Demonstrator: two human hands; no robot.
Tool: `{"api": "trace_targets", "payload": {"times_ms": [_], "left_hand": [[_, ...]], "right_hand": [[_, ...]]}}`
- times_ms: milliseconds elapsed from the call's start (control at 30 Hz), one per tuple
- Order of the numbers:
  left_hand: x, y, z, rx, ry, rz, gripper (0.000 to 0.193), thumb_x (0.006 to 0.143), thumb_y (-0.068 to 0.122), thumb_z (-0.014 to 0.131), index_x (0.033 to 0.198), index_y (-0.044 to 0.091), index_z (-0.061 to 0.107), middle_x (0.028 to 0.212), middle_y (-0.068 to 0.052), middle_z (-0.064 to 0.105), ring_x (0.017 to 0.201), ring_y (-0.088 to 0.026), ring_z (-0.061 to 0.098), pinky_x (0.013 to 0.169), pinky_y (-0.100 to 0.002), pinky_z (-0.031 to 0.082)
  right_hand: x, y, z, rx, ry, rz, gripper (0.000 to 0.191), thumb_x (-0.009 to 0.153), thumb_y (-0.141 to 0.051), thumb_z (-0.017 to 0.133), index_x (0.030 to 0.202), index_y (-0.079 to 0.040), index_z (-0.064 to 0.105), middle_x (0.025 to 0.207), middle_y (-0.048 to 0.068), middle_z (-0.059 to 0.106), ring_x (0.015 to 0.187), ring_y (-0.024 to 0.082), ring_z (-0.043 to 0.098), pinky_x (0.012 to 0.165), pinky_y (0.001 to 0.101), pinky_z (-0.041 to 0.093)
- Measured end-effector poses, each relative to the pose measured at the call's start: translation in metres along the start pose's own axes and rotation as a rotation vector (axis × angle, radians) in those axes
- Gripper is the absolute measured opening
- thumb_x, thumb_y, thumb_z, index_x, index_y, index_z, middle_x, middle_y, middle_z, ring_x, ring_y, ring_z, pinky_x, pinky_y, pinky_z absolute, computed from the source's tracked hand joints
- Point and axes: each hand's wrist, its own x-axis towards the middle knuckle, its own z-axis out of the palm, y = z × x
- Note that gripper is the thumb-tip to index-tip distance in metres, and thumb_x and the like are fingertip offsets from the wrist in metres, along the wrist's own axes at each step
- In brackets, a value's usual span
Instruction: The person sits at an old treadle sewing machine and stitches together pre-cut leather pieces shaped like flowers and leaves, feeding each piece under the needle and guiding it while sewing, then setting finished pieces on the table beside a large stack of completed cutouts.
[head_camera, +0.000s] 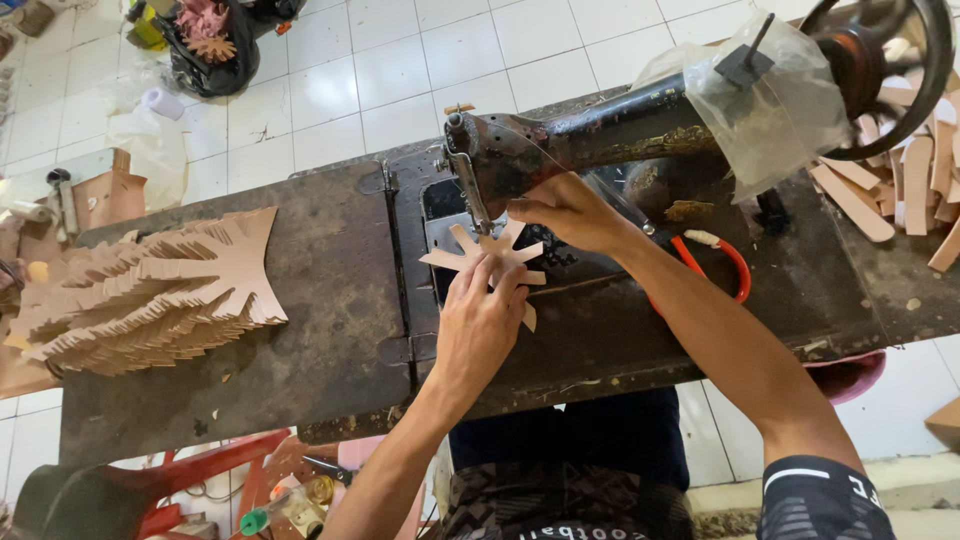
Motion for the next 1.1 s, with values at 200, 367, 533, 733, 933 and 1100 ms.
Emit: {"api": "trace_targets", "payload": {"times_ms": [200, 367, 533, 733, 933, 1100], "left_hand": [[-0.001, 0.0, -0.001, -0.015, 0.002, -0.004, 0.027, 0.096, 0.02, 0.071, 0.119, 0.007, 0.069, 0.125, -0.019, 0.064, 0.124, -0.038, 0.06, 0.101, -0.047, 0.05], [0.0, 0.001, -0.001, -0.017, 0.022, 0.001, 0.028, 0.094, 0.02, 0.072, 0.118, 0.005, 0.069, 0.126, -0.02, 0.064, 0.123, -0.039, 0.059, 0.102, -0.047, 0.049], [0.006, -0.002, -0.003, -0.033, 0.016, 0.017, 0.022, 0.092, 0.017, 0.073, 0.111, 0.006, 0.069, 0.124, -0.018, 0.065, 0.124, -0.038, 0.06, 0.106, -0.047, 0.049], [0.008, -0.014, -0.005, -0.022, 0.022, -0.01, 0.024, 0.089, 0.016, 0.074, 0.104, -0.001, 0.064, 0.123, -0.023, 0.063, 0.122, -0.04, 0.059, 0.105, -0.047, 0.048], [0.007, -0.049, 0.008, 0.152, -0.103, -0.125, 0.025, 0.086, 0.006, 0.067, 0.107, -0.006, 0.062, 0.126, -0.025, 0.062, 0.116, -0.037, 0.06, 0.101, -0.046, 0.047], [0.009, -0.07, 0.007, 0.077, -0.06, -0.128, 0.039, 0.091, 0.005, 0.062, 0.129, -0.005, 0.061, 0.13, -0.022, 0.064, 0.121, -0.038, 0.06, 0.106, -0.048, 0.048]], "right_hand": [[-0.001, -0.002, 0.0, 0.001, 0.0, -0.003, 0.037, 0.101, -0.023, 0.069, 0.072, -0.006, 0.054, 0.067, -0.008, 0.032, 0.063, 0.007, 0.03, 0.056, 0.0319, 0.025], [-0.002, 0.002, 0.001, 0.081, -0.024, -0.034, 0.02, 0.098, -0.022, 0.066, 0.085, -0.007, 0.063, 0.074, -0.009, 0.046, 0.071, 0.006, 0.04, 0.062, 0.0317, 0.033], [-0.001, 0.006, -0.001, -0.037, -0.004, 0.055, 0.039, 0.105, -0.023, 0.07, 0.073, -0.003, 0.059, 0.067, -0.005, 0.035, 0.064, 0.01, 0.033, 0.059, 0.0324, 0.027], [0.001, 0.011, 0.0, 0.25, -0.034, -0.021, 0.02, 0.099, -0.023, 0.069, 0.089, -0.007, 0.066, 0.08, -0.009, 0.051, 0.076, 0.005, 0.044, 0.065, 0.0314, 0.036], [0.002, 0.026, -0.006, -0.167, -0.008, 0.132, 0.05, 0.103, -0.03, 0.068, 0.064, -0.003, 0.055, 0.055, -0.003, 0.033, 0.051, 0.011, 0.03, 0.051, 0.0338, 0.023], [0.002, 0.021, -0.001, 0.083, -0.033, -0.062, 0.021, 0.105, -0.024, 0.066, 0.098, -0.004, 0.066, 0.087, -0.003, 0.058, 0.084, 0.01, 0.053, 0.075, 0.0323, 0.042]]}}
